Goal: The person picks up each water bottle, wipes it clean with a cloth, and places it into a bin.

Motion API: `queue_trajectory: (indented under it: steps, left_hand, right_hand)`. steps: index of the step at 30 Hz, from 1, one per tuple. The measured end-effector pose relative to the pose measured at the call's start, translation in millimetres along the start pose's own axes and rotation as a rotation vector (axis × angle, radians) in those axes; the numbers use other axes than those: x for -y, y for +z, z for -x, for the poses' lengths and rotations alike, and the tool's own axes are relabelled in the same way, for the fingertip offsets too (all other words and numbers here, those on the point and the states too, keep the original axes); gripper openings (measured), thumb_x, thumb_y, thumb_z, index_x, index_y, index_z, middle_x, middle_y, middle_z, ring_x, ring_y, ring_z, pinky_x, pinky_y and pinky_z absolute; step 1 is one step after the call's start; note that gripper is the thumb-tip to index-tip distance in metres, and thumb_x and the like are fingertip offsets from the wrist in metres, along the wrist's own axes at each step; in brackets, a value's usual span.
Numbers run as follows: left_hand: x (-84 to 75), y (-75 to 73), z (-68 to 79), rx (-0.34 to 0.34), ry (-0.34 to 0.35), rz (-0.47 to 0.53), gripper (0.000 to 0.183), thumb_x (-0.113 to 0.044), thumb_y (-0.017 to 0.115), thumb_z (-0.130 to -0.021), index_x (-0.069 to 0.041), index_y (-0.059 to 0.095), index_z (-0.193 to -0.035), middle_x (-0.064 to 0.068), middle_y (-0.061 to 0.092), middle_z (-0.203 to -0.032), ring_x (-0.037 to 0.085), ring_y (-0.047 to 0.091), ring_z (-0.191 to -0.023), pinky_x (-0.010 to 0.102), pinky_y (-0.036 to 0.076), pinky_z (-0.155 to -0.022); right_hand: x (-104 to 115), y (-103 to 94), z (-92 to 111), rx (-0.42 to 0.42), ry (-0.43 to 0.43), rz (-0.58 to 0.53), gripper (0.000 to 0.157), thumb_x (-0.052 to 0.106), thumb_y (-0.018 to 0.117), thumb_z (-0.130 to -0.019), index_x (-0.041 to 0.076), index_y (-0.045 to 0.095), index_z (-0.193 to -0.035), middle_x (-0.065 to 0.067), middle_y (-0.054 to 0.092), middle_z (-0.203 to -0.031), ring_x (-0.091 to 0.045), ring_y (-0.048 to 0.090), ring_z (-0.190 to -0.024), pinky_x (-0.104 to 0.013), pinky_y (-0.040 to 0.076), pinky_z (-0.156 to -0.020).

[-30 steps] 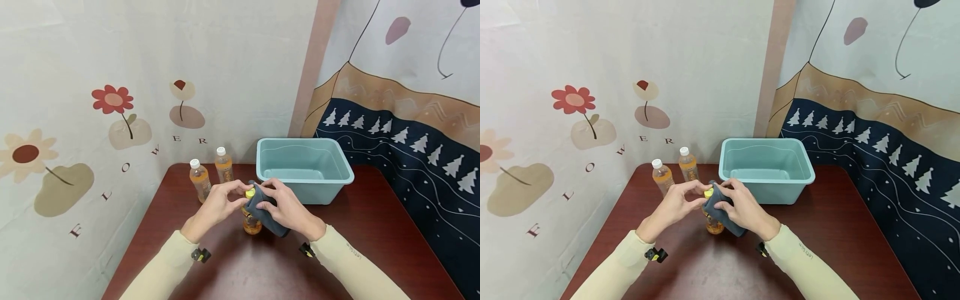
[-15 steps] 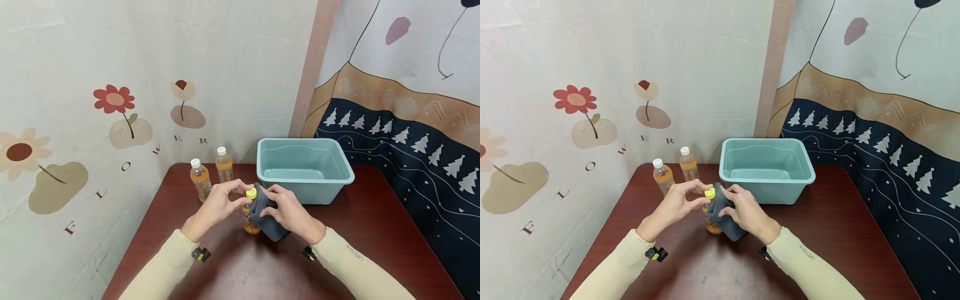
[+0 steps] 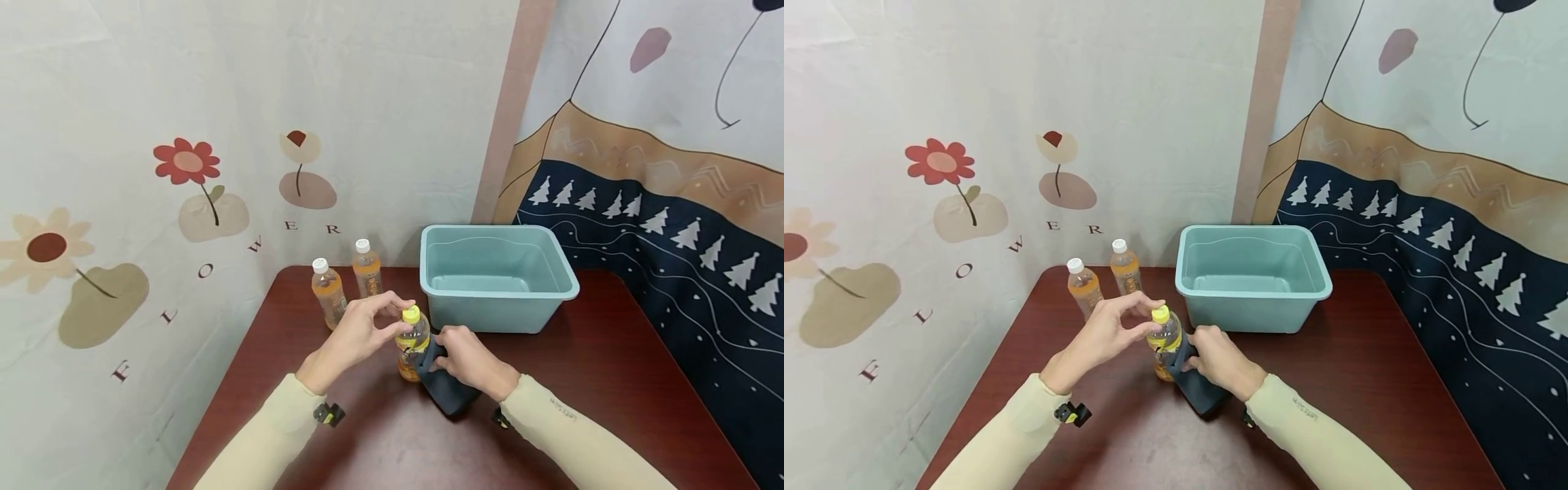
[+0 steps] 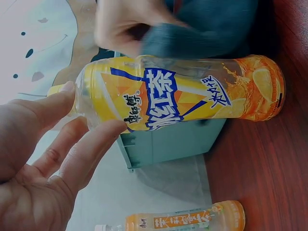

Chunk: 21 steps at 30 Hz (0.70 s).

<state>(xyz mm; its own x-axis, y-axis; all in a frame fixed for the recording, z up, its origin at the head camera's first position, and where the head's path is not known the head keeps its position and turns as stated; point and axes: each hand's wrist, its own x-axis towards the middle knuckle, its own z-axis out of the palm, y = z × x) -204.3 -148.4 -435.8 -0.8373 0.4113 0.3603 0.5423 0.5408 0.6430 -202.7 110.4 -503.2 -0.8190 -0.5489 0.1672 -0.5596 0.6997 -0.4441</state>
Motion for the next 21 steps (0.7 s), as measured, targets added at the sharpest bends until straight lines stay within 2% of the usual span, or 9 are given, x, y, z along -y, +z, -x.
queue_trajectory:
  steps: [4, 10, 16, 21]
  left_hand:
    - [-1.7, -0.3, 0.2, 0.003, 0.007, -0.004, 0.033, -0.021, 0.096, -0.100, -0.026, 0.083, -0.129, -0.004, 0.089, -0.119, 0.014, 0.082, -0.103, 0.032, 0.064, -0.081]
    - [-2.2, -1.0, -0.6, -0.006, 0.004, -0.019, 0.033, -0.021, 0.096, -0.100, -0.026, 0.082, -0.129, -0.004, 0.088, -0.120, 0.017, 0.083, -0.104, 0.031, 0.064, -0.083]
    - [-1.6, 0.1, 0.5, 0.002, -0.009, -0.008, 0.033, -0.022, 0.095, -0.100, -0.026, 0.082, -0.130, -0.003, 0.088, -0.116, 0.020, 0.083, -0.104, 0.031, 0.063, -0.081]
    - [-3.1, 0.0, 0.2, -0.002, 0.002, -0.009, 0.032, -0.022, 0.095, -0.101, -0.026, 0.083, -0.130, -0.003, 0.088, -0.117, 0.017, 0.083, -0.103, 0.028, 0.063, -0.079]
  right_hand:
    - [-8.6, 17.1, -1.4, 0.057, -0.001, 0.005, 0.020, 0.006, 0.098, -0.094, 0.008, 0.090, -0.113, -0.006, 0.079, -0.091, -0.021, 0.080, -0.084, -0.023, 0.056, -0.063]
    - [-17.9, 28.2, -5.7, 0.056, -0.011, -0.006, 0.018, -0.005, 0.093, -0.094, 0.008, 0.089, -0.106, -0.003, 0.082, -0.086, -0.012, 0.076, -0.073, -0.022, 0.049, -0.057]
    - [-18.2, 25.1, -5.4, 0.052, -0.005, -0.070, 0.022, -0.007, 0.090, -0.096, 0.011, 0.092, -0.109, 0.000, 0.089, -0.092, -0.015, 0.083, -0.084, -0.021, 0.055, -0.063]
    - [-10.7, 11.0, -3.4, -0.024, -0.005, -0.079, 0.030, -0.006, 0.090, -0.094, 0.012, 0.092, -0.116, -0.001, 0.083, -0.093, -0.019, 0.080, -0.092, -0.023, 0.057, -0.072]
